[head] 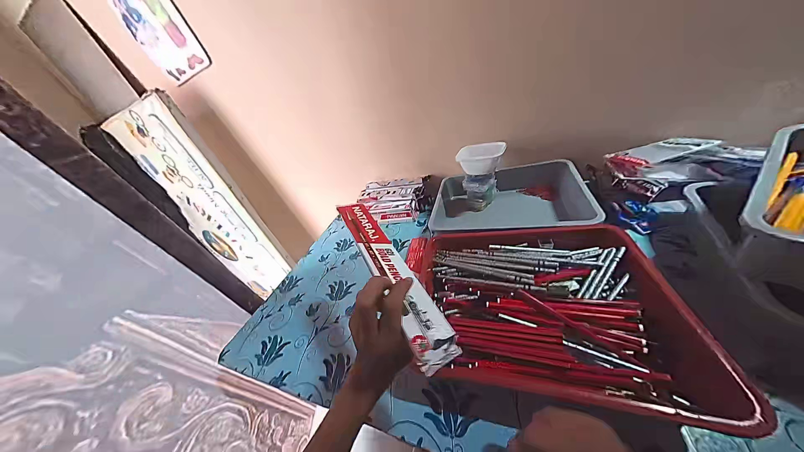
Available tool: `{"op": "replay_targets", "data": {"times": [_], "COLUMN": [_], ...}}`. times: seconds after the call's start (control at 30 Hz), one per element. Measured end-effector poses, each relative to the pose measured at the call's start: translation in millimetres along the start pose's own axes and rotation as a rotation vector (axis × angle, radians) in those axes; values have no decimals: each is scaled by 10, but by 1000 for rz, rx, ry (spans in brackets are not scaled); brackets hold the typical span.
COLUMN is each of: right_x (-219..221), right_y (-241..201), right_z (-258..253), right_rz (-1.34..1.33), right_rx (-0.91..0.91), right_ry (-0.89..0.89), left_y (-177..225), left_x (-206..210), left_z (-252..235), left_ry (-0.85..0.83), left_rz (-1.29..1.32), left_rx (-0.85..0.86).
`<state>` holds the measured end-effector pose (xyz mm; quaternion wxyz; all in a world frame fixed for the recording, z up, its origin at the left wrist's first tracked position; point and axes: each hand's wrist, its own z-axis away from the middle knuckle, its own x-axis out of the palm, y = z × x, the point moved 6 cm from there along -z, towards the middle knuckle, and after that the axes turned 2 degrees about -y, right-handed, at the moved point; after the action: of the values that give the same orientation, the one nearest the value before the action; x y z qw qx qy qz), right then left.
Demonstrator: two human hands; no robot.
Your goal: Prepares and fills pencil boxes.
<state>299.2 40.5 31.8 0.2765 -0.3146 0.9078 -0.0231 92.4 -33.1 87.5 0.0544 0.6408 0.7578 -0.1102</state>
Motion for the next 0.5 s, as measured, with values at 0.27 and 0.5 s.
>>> {"op": "replay_targets", "data": {"times": [0.27,0.5], "right_x": [-329,-286], "right_y": [28,-297], "right_z": [-300,-284], "right_rz": [270,155], "right_rx": [96,110], "right_ry": [208,436], "left_y": [651,871], "left_x": [-177,-255], "left_z": [-51,14], "left_ry": [-87,-69], "left_rz": [108,152], "left_rx": [-106,-104]}}
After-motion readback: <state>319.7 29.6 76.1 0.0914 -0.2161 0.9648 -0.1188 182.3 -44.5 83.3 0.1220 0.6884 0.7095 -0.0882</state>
